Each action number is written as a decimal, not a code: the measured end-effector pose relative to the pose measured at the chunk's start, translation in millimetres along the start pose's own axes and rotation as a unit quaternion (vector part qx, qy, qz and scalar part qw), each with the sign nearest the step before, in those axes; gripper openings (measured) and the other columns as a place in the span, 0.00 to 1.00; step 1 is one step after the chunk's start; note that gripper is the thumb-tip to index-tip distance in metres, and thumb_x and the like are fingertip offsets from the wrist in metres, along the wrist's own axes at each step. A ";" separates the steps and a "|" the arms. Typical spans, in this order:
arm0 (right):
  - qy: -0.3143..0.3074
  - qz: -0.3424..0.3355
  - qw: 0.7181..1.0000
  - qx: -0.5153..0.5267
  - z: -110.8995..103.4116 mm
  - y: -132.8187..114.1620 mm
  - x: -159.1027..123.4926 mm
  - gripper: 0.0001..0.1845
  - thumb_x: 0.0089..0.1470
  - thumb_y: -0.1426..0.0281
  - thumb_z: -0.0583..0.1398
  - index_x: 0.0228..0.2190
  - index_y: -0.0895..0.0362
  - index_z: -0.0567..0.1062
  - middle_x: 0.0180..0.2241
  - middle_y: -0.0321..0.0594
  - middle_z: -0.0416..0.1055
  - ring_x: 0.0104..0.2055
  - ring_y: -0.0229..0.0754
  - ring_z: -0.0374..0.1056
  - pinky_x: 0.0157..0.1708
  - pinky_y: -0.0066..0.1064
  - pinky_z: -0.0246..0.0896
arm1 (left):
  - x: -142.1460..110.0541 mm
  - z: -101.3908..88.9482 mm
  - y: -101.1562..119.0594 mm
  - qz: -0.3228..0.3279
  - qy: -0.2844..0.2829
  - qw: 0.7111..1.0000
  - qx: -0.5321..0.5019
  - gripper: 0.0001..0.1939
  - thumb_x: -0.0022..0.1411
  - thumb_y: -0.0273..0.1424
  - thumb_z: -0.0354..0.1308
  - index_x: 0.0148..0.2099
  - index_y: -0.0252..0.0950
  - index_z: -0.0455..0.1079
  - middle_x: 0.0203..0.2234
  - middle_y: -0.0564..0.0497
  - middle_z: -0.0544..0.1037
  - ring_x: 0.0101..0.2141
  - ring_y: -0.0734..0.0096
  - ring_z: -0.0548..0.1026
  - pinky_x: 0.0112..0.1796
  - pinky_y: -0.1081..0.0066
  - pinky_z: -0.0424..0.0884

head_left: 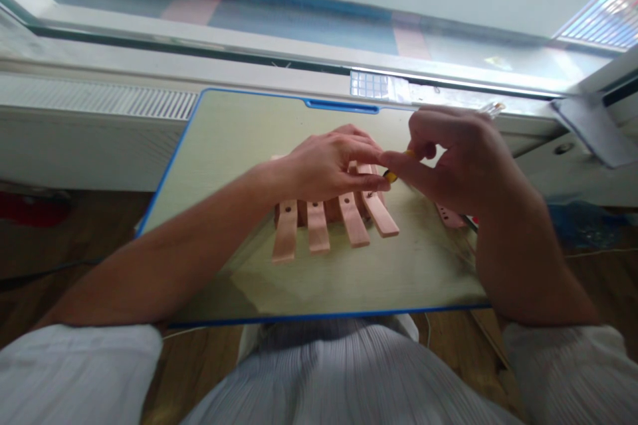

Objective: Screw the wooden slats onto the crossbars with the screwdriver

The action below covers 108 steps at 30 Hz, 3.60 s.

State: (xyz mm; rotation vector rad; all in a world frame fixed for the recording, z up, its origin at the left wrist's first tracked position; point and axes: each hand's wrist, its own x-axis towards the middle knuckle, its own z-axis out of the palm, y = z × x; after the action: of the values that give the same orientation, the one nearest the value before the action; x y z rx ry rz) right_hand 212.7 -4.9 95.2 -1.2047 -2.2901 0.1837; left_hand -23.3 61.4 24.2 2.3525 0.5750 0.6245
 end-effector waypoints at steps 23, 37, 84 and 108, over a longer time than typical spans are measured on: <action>-0.065 0.018 0.992 0.106 -23.1 4.9 -6.5 0.06 0.65 0.59 0.72 0.40 0.45 0.89 0.41 0.42 0.86 0.41 0.52 0.81 0.41 0.47 0.78 | 0.1 0.1 -1.0 0.000 0.006 1.000 -0.014 0.18 0.75 0.48 0.66 0.59 0.50 0.88 0.52 0.49 0.90 0.62 0.56 0.79 0.66 0.57 0.71; 0.002 -0.006 0.999 0.036 -3.3 5.7 -1.2 0.23 0.63 0.55 0.73 0.26 0.50 0.70 0.29 0.37 0.72 0.30 0.44 0.65 0.34 0.41 0.56 | 1.4 0.5 -2.9 -0.005 0.009 1.000 -0.023 0.16 0.73 0.48 0.69 0.56 0.49 0.89 0.51 0.48 0.89 0.61 0.56 0.79 0.64 0.57 0.72; -0.059 0.031 0.984 0.167 -21.0 4.1 -6.9 0.06 0.64 0.63 0.73 0.43 0.48 0.90 0.44 0.42 0.87 0.40 0.48 0.81 0.39 0.43 0.80 | 2.2 1.3 -6.0 0.024 0.015 0.998 -0.058 0.14 0.74 0.45 0.70 0.56 0.49 0.89 0.51 0.50 0.90 0.60 0.58 0.80 0.66 0.58 0.71; -0.037 0.069 0.990 0.116 -10.9 5.2 -5.1 0.11 0.62 0.59 0.75 0.37 0.53 0.87 0.35 0.41 0.84 0.35 0.45 0.79 0.37 0.41 0.77 | 0.7 1.1 -3.5 0.039 0.018 0.998 -0.041 0.11 0.73 0.44 0.72 0.53 0.48 0.90 0.50 0.49 0.90 0.59 0.59 0.81 0.66 0.58 0.71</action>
State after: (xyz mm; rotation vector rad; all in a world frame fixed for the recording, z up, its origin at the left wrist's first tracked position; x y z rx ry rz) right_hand 224.5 -7.3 100.5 -1.2505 -2.1759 0.5393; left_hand -23.0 63.8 21.3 2.3001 0.4656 0.7141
